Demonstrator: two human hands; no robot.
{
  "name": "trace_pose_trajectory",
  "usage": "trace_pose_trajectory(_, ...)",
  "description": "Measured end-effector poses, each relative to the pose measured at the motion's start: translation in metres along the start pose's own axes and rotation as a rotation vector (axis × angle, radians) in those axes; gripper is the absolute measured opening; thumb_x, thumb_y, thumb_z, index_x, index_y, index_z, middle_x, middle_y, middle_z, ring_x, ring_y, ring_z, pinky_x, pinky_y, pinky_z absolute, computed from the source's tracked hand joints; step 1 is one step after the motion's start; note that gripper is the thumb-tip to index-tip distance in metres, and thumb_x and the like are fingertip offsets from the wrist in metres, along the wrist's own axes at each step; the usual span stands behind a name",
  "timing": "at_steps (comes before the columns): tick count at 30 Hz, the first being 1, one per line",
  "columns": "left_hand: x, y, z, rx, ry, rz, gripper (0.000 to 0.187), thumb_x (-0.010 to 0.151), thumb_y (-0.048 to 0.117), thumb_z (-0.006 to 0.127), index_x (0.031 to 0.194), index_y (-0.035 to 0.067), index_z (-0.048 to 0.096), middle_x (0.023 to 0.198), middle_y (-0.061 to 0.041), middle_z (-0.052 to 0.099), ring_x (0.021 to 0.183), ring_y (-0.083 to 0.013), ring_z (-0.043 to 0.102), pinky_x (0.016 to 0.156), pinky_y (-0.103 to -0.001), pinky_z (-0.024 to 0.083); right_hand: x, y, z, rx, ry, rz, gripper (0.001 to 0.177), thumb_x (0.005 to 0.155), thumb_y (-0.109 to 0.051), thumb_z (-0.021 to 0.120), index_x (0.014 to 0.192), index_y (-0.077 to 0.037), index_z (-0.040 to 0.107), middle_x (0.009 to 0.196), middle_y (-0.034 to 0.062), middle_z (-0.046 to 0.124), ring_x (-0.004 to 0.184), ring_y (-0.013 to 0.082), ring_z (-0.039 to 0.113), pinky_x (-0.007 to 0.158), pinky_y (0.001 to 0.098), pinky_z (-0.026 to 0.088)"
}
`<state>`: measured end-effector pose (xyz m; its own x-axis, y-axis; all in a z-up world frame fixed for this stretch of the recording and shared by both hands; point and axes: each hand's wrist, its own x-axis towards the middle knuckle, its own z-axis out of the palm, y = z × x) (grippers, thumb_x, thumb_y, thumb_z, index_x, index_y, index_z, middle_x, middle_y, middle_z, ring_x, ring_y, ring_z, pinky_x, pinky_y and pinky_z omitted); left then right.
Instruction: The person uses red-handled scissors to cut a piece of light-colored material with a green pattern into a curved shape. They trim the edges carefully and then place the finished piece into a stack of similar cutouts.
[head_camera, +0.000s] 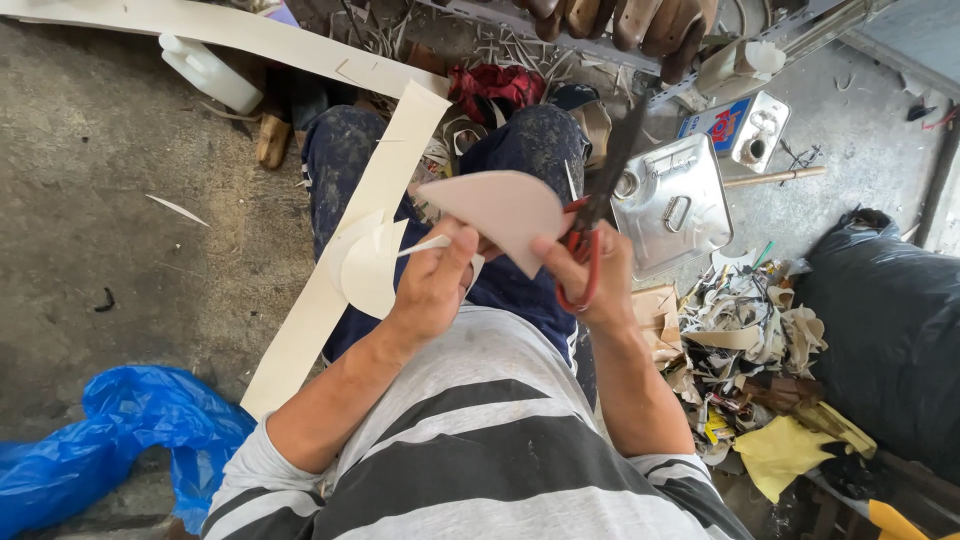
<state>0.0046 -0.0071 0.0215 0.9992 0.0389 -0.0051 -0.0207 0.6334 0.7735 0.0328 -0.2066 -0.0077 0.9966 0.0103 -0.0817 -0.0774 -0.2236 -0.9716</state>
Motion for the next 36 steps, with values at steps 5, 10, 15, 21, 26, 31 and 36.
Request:
trace_pose_trajectory(5,0.013,0.034,-0.028,1.028,-0.191,-0.39,0.074,0.098,0.033,0.066,0.15,-0.006,0.033,0.14,-0.034,0.047,0.129,-0.0517,0.047,0.106,-0.063,0.039,0.014,-0.033,-0.04,-0.099,0.09,-0.125,0.027,0.087,-0.017,0.088,0.096,0.0,0.07,0.07,0.0101,0.066,0.061,0.0142,0.062,0.063,0.0246,0.054)
trace_pose_trajectory(10,0.023,0.082,-0.022,1.034,0.01,0.117,0.049,0.094,0.032,0.076,0.132,0.004,0.062,0.109,-0.014,0.075,0.099,-0.0261,0.072,0.079,-0.033,0.055,0.003,-0.014,-0.047,-0.158,-0.096,-0.225,0.027,0.075,-0.014,0.094,0.089,-0.002,0.075,0.061,0.0058,0.062,0.055,0.0114,0.059,0.056,0.0218,0.05)
trace_pose_trajectory(15,0.027,0.071,-0.022,0.374,-0.583,-0.737,0.057,0.094,0.032,0.059,0.143,0.003,0.056,0.127,-0.023,0.071,0.103,-0.0298,0.074,0.084,-0.042,0.062,0.001,-0.065,-0.023,-0.215,-0.473,-0.108,0.023,0.073,-0.015,0.091,0.088,-0.006,0.076,0.062,0.0052,0.068,0.062,0.012,0.063,0.063,0.0298,0.052)
trace_pose_trajectory(21,0.017,0.054,-0.019,0.576,-0.49,-0.599,0.024,0.092,0.014,0.061,0.108,0.017,0.078,0.063,-0.007,0.074,0.049,-0.0117,0.057,0.044,-0.023,0.045,-0.005,-0.038,-0.015,-0.141,-0.23,-0.211,0.032,0.074,-0.011,0.095,0.1,-0.004,0.078,0.07,0.0023,0.074,0.07,0.009,0.071,0.072,0.0206,0.055)
trace_pose_trajectory(26,0.005,0.043,-0.021,0.523,-0.448,-0.574,0.031,0.095,0.017,0.061,0.122,0.02,0.074,0.063,-0.007,0.074,0.049,-0.0115,0.057,0.044,-0.023,0.046,-0.005,-0.022,-0.019,-0.129,-0.261,-0.378,0.027,0.074,-0.006,0.094,0.095,0.0,0.078,0.073,0.0093,0.072,0.064,0.0169,0.069,0.062,0.0252,0.054)
trace_pose_trajectory(31,0.005,0.043,-0.018,0.524,-0.464,-0.507,0.023,0.099,0.021,0.054,0.105,0.013,0.074,0.069,-0.011,0.078,0.051,-0.0147,0.064,0.046,-0.023,0.049,-0.004,-0.029,-0.018,-0.119,-0.251,-0.392,0.024,0.075,-0.004,0.093,0.093,0.001,0.078,0.073,0.0105,0.07,0.064,0.0177,0.068,0.061,0.0261,0.054)
trace_pose_trajectory(36,0.007,0.043,-0.01,0.03,-0.21,-0.481,0.031,0.104,0.022,0.054,0.116,-0.002,0.069,0.092,-0.025,0.078,0.08,-0.0249,0.077,0.066,-0.029,0.063,0.008,-0.034,-0.025,0.131,-0.055,-0.036,0.031,0.1,-0.015,0.06,0.118,0.01,0.063,0.091,0.02,0.071,0.076,0.019,0.072,0.066,0.0279,0.062)
